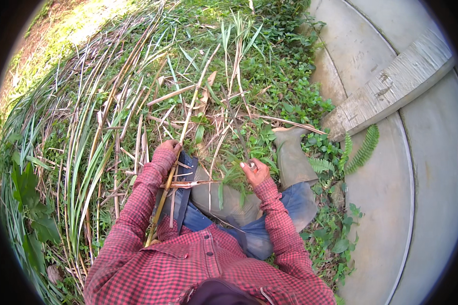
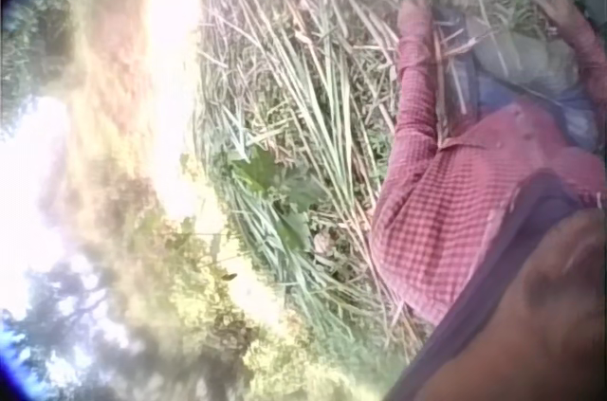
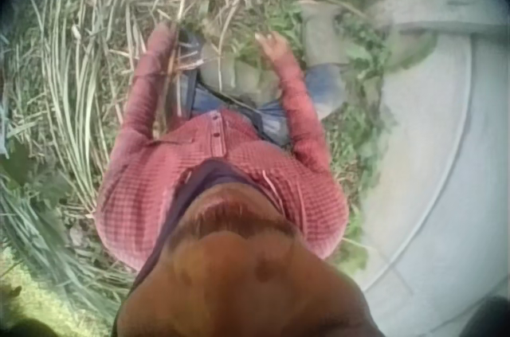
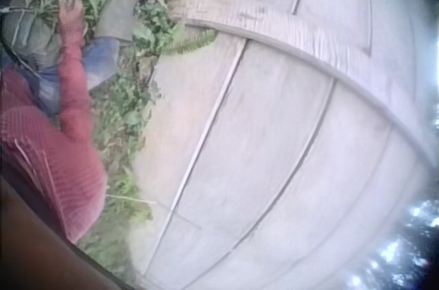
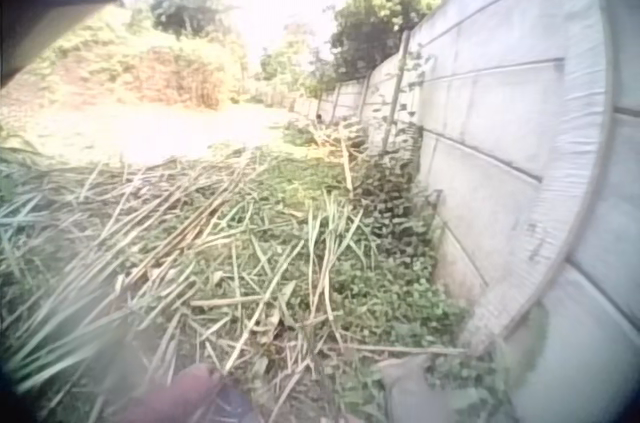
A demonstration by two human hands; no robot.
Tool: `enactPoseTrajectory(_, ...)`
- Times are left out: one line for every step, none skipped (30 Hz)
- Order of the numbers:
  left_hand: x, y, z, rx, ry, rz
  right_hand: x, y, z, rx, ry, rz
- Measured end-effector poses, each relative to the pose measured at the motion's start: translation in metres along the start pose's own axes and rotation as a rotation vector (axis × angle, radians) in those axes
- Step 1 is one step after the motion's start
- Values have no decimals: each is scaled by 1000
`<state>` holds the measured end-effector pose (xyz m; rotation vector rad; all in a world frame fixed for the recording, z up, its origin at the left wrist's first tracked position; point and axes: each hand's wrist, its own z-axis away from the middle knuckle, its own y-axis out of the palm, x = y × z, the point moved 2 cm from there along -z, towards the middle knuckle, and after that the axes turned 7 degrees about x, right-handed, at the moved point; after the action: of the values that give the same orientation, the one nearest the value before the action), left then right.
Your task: The person sits on the ground and uses a machete to cut long, thin plant stalks into smaller pieces. They hold the stalks with one hand and repeatedly strike them with the machete, dropping the cut pieces onto a pile on the ground.
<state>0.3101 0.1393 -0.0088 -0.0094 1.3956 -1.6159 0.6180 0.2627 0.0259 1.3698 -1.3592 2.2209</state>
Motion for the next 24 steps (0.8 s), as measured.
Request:
enactPoseTrajectory(-2, -1, 1, 6, 26, -24, -1, 6, -2, 15, 11, -32)
enactPoseTrajectory(3, 3, -1, 28, 51, 51, -1, 13, -3, 31, 22, -65)
enactPoseTrajectory(7, 5, -1, 43, 75, 128, 3, 19, -5, 48, 26, -96)
enactPoseTrajectory(10, 7, -1, 59, 101, 203, 7, 23, -4, 29, 1, -100)
enactPoseTrajectory(14, 12, 0, 171, 85, 531, 10, 26, -3, 54, -8, -132)
enactPoseTrajectory(2, 12, 9, 295, 72, 860, 10, 27, 0, 72, -10, -160)
enactPoseTrajectory(-5, 10, 16, 419, 51, 1186, 13, 28, 2, 97, -13, -191)
enactPoseTrajectory(-8, 9, 16, 498, 15, 1306, 17, 26, 6, 101, 10, -215)
enactPoseTrajectory(-7, 9, 13, 620, 70, 1443, 15, 25, 9, 92, 18, -212)
enactPoseTrajectory(-5, 8, 10, 696, 94, 1491, 14, 23, 11, 83, 25, -209)
enactPoseTrajectory(-4, 8, 8, 773, 118, 1537, 13, 21, 13, 74, 32, -206)
enactPoseTrajectory(-7, 8, 9, 756, 111, 1562, 13, 16, 12, 59, 22, -168)
enactPoseTrajectory(-6, 9, 11, 728, 88, 1529, 14, 10, 10, 46, 11, -129)
enactPoseTrajectory(-5, 10, 14, 699, 65, 1496, 16, 3, 6, 34, -1, -90)
enactPoseTrajectory(-7, 10, 14, 674, 51, 1464, 19, -7, 1, -12, -47, -30)
enactPoseTrajectory(-8, 7, 19, 647, 69, 1378, 22, -16, -6, -50, -91, 26)
enactPoseTrajectory(-8, 2, 20, 581, 68, 1297, 26, -25, -15, -87, -136, 81)
enactPoseTrajectory(-6, 0, 22, 517, 65, 1221, 40, -36, -23, -87, -77, 155)
enactPoseTrajectory(-3, 0, 23, 455, 60, 1142, 55, -46, -31, -86, -72, 274)
enactPoseTrajectory(7, 3, 20, 390, 93, 1050, 69, -53, -41, -84, -69, 391)
enactPoseTrajectory(14, 4, 18, 247, 154, 869, 78, -56, -47, -84, -68, 503)
enactPoseTrajectory(21, 7, 20, 106, 210, 686, 81, -51, -51, -10, -105, 534)
enactPoseTrajectory(27, 9, 23, -34, 262, 501, 86, -43, -54, 64, -143, 566)
enactPoseTrajectory(24, 4, 30, -91, 242, 279, 89, -37, -57, 133, -173, 606)
